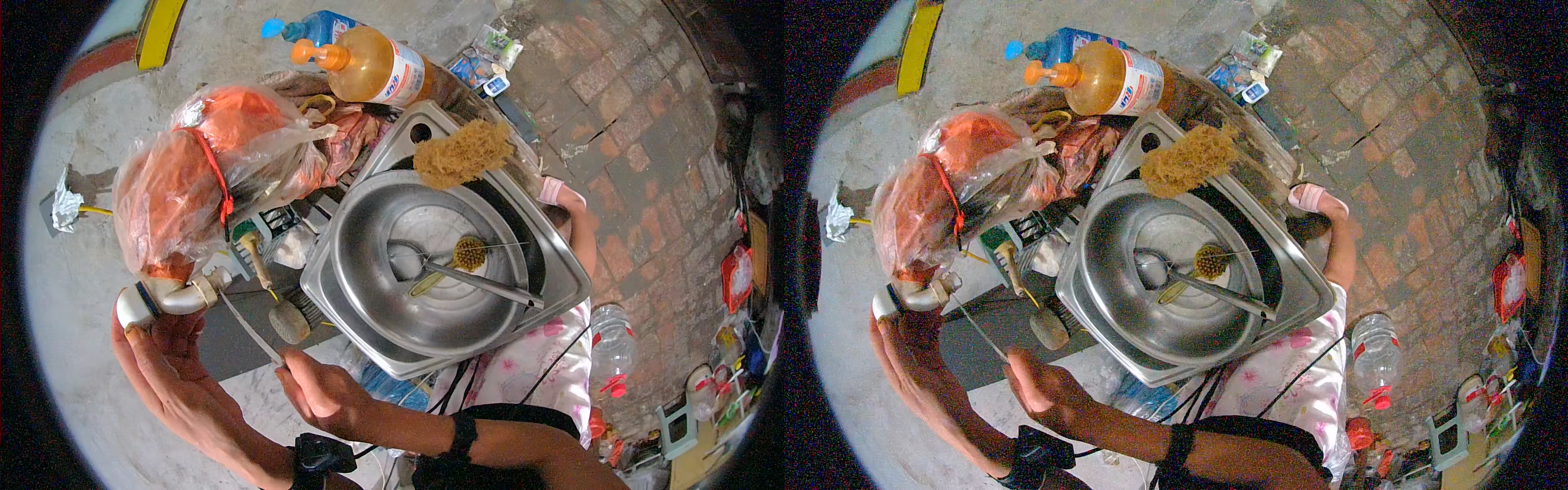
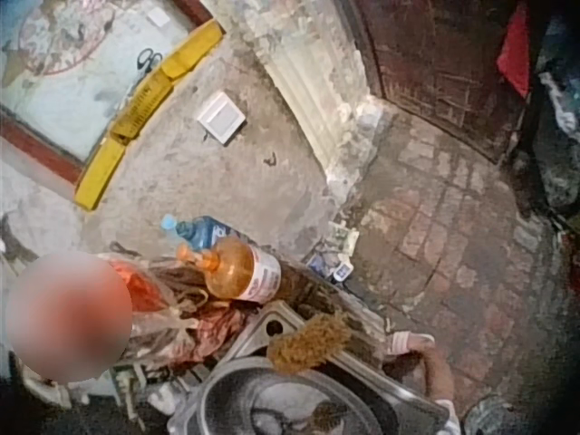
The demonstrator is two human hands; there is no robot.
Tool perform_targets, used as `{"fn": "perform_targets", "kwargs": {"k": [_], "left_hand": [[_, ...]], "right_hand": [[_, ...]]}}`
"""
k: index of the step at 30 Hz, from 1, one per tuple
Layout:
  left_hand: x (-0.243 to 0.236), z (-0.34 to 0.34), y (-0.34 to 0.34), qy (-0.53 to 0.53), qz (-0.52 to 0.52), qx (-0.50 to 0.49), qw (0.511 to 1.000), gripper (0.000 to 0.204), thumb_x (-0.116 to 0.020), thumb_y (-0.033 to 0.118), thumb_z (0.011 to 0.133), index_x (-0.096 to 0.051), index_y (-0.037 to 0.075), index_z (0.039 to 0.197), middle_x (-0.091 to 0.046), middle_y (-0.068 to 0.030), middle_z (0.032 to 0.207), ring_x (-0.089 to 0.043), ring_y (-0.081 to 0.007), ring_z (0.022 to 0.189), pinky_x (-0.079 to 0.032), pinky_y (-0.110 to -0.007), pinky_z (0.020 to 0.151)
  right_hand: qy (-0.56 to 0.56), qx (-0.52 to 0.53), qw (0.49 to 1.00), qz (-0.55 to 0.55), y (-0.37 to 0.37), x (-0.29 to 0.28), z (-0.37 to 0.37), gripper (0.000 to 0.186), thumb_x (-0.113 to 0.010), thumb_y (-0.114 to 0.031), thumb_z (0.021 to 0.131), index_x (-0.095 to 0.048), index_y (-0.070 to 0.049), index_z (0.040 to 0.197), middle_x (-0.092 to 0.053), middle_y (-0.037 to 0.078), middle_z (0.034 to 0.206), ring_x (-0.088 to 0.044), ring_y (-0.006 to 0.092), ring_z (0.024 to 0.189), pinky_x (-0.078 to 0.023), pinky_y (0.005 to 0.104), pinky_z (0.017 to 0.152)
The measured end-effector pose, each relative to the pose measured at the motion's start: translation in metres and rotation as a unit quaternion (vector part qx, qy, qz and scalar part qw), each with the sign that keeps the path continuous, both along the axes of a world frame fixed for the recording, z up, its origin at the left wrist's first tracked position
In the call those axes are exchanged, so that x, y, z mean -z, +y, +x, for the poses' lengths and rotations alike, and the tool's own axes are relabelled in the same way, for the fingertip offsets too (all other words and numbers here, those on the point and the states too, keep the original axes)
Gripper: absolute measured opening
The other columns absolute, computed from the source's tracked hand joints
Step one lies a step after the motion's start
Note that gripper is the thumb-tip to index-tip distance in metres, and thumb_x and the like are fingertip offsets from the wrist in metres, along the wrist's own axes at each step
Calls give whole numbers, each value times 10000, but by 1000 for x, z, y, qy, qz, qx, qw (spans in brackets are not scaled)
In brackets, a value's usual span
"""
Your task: The person uses a knife to scrape and clean a white plastic faucet component held in the left hand. The person repeatedly wipes the component with a cloth and continues scraping different areas of the plastic piece over the sink.
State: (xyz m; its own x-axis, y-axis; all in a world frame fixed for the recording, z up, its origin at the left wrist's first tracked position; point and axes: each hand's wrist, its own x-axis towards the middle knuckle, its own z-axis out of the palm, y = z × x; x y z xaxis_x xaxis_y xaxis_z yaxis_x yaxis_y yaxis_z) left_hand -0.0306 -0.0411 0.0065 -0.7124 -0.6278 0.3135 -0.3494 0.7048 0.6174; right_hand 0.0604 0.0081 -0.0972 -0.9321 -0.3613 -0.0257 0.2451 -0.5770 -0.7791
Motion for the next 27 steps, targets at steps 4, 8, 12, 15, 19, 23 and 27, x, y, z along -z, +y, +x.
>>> {"fn": "perform_targets", "kwargs": {"k": [4, 8, 12, 15, 19, 23, 27], "left_hand": [[3, -3, 8, 4, -15, -6, 1000, 402, -388, 294, 969, -417, -9, 1231, -596, -140, 986, -604, -184, 851, -478, -294, 750], [4, -7, 12, -12, -11, 3, 1000, 403, -390, 303, 967, -422, -5, 1225, -596, -126, 963, -599, -176, 833, -472, -287, 744], [0, -6, 8, -8, -1, 1, 1000, 402, -394, 307, 965, -425, 2, 1225, -598, -120, 952, -597, -172, 825, -469, -282, 743], [-1, -4, 6, -15, 11, 8, 1000, 403, -396, 308, 964, -423, 8, 1232, -601, -120, 947, -597, -170, 827, -468, -277, 741], [-1, -5, 2, -4, 3, -11, 1000, 401, -402, 307, 963, -429, 11, 1232, -604, -121, 940, -597, -170, 831, -467, -273, 739], [1, -3, -4, 12, -14, -8, 1000, 405, -411, 304, 960, -431, -1, 1226, -605, -132, 952, -601, -177, 850, -475, -284, 739], [-1, 0, -6, 0, -2, -2, 1000, 413, -415, 303, 959, -424, -11, 1228, -603, -144, 970, -605, -183, 861, -481, -293, 739]], "right_hand": [[15, 77, 996, 48, -25, -6, 7, 293, -548, -7, 852, -398, 70, 1091, -574, 198, 738, -608, 301, 575, -451, 375, 472], [-14, 62, 997, 35, -48, -2, 5, 296, -570, 15, 835, -419, 99, 1076, -589, 230, 772, -620, 319, 598, -470, 373, 477], [32, 188, 977, 92, -56, 4, -1, 267, -576, 22, 831, -442, 107, 1046, -591, 228, 780, -622, 325, 610, -476, 371, 481], [57, 219, 968, 110, -55, 13, -5, 243, -571, 23, 832, -452, 105, 1028, -589, 222, 777, -621, 334, 616, -474, 367, 489], [47, 156, 981, 108, -45, 16, -5, 239, -571, 29, 827, -458, 98, 1026, -592, 229, 766, -627, 330, 636, -484, 360, 509], [52, 135, 983, 109, -41, 19, 6, 241, -572, 16, 830, -462, 103, 1027, -590, 232, 737, -626, 311, 612, -490, 355, 504], [67, 165, 981, 82, -42, 11, 3, 272, -585, 6, 827, -454, 111, 1042, -595, 228, 726, -627, 315, 584, -494, 359, 494]]}}
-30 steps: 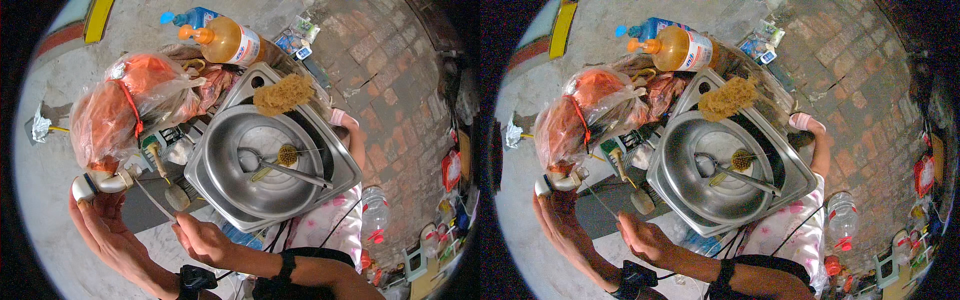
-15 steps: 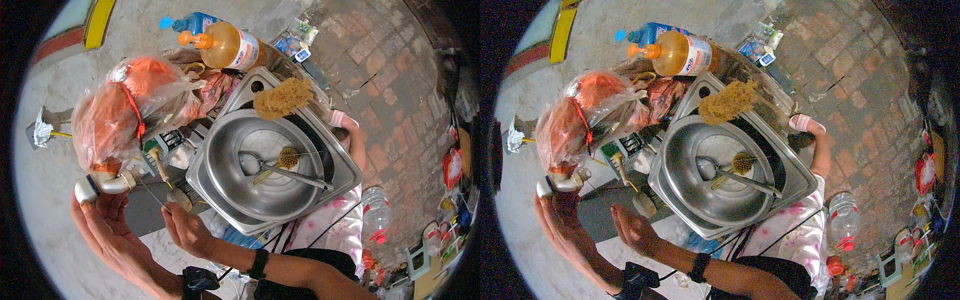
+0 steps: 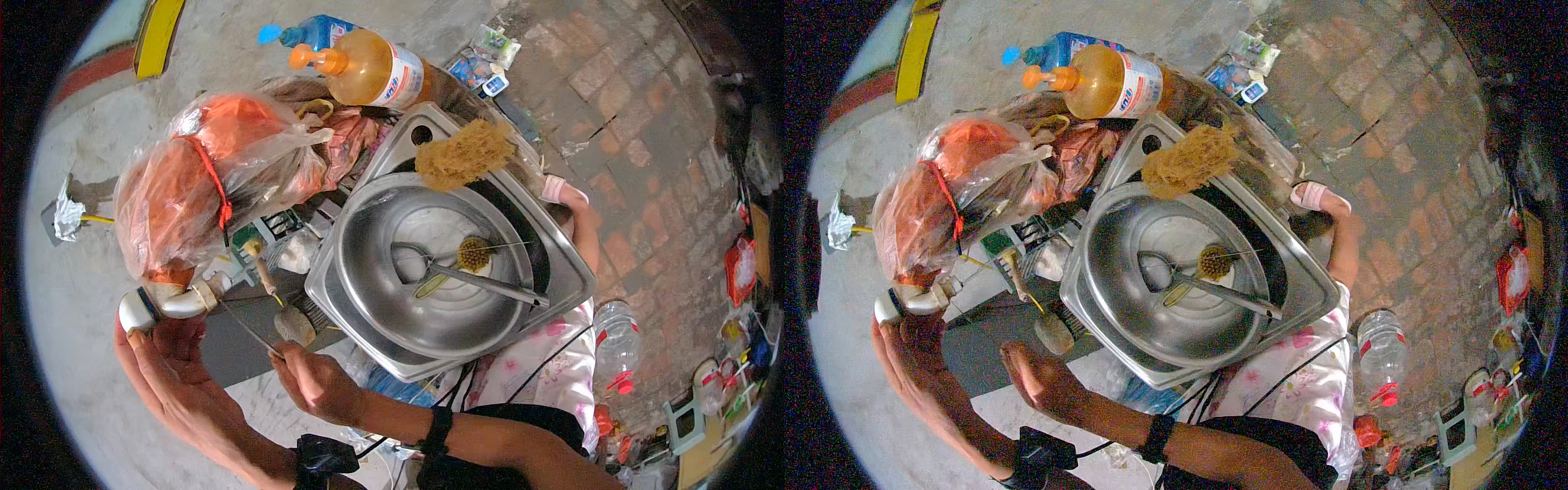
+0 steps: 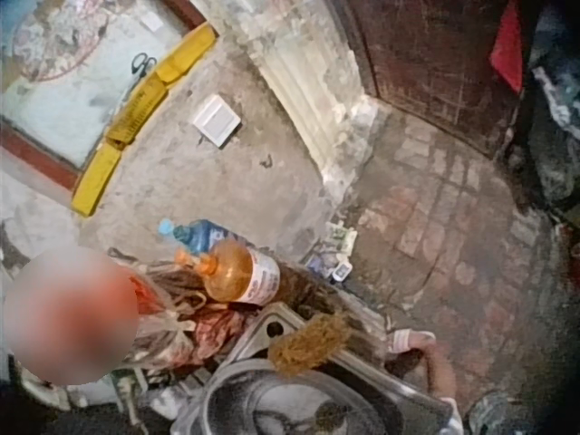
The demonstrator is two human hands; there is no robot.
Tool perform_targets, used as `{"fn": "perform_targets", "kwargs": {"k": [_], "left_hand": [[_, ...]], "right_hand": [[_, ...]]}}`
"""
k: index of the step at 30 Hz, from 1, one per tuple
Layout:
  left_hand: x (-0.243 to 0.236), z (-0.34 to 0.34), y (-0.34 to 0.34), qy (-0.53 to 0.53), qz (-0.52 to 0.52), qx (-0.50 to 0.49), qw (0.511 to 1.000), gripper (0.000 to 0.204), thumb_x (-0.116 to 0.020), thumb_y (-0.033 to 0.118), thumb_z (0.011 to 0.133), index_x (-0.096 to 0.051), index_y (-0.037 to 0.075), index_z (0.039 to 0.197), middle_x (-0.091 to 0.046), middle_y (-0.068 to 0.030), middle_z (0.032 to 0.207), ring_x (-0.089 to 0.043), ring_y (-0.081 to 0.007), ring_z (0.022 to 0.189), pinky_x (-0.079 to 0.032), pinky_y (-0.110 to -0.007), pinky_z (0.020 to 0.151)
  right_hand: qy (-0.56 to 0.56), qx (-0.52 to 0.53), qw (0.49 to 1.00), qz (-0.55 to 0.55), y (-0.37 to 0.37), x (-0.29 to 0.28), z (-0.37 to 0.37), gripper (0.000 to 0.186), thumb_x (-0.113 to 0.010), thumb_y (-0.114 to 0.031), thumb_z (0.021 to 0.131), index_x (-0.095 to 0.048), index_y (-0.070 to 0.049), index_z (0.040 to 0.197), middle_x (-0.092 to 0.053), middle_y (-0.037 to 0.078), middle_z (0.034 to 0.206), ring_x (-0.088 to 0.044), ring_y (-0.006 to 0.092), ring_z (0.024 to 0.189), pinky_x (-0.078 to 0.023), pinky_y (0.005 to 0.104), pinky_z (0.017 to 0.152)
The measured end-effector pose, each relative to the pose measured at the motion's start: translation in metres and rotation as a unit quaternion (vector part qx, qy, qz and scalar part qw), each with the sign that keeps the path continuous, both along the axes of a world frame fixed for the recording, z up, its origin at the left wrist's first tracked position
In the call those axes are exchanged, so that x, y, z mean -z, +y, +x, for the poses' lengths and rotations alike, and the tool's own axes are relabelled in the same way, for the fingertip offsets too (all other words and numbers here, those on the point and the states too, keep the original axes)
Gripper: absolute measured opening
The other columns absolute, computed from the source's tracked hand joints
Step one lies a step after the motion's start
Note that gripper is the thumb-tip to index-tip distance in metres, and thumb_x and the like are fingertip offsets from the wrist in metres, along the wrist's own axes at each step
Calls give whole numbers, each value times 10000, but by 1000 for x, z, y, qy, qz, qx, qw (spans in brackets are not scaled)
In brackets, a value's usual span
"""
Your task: The person uses a knife to scrape and clean a white plastic faucet component held in the left hand. The person repeatedly wipes the component with a cloth and continues scraping different areas of the plastic piece over the sink.
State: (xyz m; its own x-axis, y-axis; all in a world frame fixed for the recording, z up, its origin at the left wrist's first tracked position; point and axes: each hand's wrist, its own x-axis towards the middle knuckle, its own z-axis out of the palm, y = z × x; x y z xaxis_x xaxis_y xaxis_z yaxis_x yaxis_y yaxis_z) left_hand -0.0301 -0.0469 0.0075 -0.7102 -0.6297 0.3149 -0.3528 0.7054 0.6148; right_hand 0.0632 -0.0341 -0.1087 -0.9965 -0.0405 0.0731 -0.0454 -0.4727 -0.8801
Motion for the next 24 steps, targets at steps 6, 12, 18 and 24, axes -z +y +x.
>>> {"fn": "perform_targets", "kwargs": {"k": [6, 12, 18, 24], "left_hand": [[0, -3, 6, 4, 7, -11, 1000, 416, -408, 304, 960, -420, -12, 1230, -602, -153, 968, -604, -185, 854, -477, -294, 747], [5, -2, 7, 17, 5, -9, 1000, 424, -396, 305, 963, -408, -13, 1245, -598, -154, 988, -601, -204, 859, -477, -308, 752], [1, 7, 3, -9, -13, 5, 1000, 430, -388, 305, 965, -397, -3, 1264, -578, -156, 1050, -596, -218, 907, -476, -313, 772], [4, 9, 0, 23, -3, -51, 998, 435, -382, 323, 961, -400, 13, 1266, -558, -138, 1099, -582, -209, 951, -467, -323, 809]], "right_hand": [[-60, -48, 995, -63, -4, -11, 2, 266, -574, 23, 828, -446, 114, 1043, -602, 226, 752, -633, 312, 602, -499, 367, 509], [-45, -70, 993, -80, 9, -10, -6, 279, -537, 10, 854, -403, 88, 1085, -585, 209, 729, -615, 347, 622, -476, 378, 529], [-121, -257, 947, -149, 55, -20, -16, 196, -507, -22, 875, -355, 27, 990, -549, 209, 679, -591, 382, 603, -434, 398, 499], [-120, -296, 941, -114, 71, -18, -30, 175, -510, -39, 872, -360, 9, 948, -545, 189, 668, -587, 375, 594, -421, 404, 485]]}}
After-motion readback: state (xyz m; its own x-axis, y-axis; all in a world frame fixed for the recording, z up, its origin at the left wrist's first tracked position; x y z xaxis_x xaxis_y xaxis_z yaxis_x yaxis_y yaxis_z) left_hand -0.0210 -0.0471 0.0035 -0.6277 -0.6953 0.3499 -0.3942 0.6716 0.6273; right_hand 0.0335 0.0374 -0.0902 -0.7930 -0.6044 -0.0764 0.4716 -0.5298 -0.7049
